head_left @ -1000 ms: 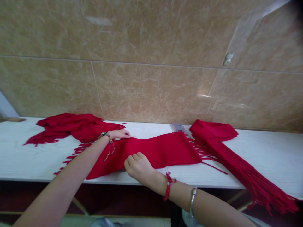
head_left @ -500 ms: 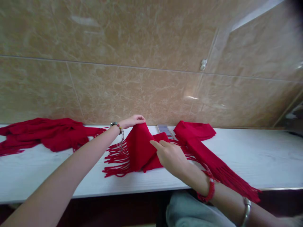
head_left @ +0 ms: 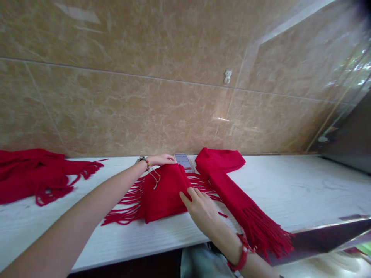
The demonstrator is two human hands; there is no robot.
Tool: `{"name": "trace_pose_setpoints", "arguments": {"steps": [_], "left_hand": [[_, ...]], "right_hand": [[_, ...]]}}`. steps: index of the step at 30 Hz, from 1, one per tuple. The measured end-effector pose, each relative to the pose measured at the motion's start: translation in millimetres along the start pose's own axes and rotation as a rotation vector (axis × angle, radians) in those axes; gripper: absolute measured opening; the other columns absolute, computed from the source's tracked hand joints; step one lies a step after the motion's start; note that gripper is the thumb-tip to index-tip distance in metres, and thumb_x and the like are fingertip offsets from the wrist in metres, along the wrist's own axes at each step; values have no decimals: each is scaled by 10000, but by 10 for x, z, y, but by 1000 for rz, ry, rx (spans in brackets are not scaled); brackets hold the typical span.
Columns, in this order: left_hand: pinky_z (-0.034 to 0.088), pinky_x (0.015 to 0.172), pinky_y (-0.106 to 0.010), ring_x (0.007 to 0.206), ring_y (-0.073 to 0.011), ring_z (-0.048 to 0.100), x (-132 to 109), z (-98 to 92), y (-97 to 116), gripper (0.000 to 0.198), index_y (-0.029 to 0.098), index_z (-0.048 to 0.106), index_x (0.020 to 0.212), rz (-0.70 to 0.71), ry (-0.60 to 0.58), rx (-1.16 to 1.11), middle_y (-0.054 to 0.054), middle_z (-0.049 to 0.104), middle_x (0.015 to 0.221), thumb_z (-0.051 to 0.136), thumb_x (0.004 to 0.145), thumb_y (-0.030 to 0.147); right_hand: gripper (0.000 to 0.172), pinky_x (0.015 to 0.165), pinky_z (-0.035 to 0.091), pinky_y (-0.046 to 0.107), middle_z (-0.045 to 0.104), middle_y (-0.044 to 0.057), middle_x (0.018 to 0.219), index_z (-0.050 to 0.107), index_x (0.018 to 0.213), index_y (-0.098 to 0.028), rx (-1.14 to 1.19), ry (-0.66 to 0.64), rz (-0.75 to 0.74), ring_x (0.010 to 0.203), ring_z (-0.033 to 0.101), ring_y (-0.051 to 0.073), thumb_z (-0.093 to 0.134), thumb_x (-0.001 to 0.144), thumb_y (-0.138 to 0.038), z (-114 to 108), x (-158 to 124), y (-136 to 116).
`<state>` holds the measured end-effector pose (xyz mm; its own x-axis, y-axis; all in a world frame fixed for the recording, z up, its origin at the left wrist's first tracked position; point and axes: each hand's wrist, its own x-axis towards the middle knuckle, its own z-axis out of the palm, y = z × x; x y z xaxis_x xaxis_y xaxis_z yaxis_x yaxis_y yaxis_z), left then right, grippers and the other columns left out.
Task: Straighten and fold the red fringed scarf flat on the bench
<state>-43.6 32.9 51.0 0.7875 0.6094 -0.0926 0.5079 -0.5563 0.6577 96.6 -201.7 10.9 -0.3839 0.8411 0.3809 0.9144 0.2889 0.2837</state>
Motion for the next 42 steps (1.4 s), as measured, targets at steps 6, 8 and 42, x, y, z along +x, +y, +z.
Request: {"name": "trace_pose_setpoints", "arguments": {"steps": [6,8,42], "left_hand": [[367,642,-210,735,-126,513,-301,-222,-5,400,160,619,913,-34,-48,-92,-6,611,806,626,666,476],[381,705,-220,796,-140,527,-268,-216,38,356,151,625,893,19,-7,-121,-16,624,852,611,684,438],[239,1072,-396,1304,-230,239,-1299,840,-264,460,139,357,1319,147,503,404,-133,269,1408,342,904,336]], "right_hand": [[293,628,438,266,603,80,878,541,1110,-128,-38,133,-24,751,561,163,450,839,-65,44,-30,74],[300,612,424,266,604,77,843,540,1117,-119,-48,185,-28,727,556,160,440,841,-58,54,-58,113],[534,997,284,486,341,180,1390,343,1347,-118,162,-127,-113,1285,287,295,308,916,-431,376,808,50]]}}
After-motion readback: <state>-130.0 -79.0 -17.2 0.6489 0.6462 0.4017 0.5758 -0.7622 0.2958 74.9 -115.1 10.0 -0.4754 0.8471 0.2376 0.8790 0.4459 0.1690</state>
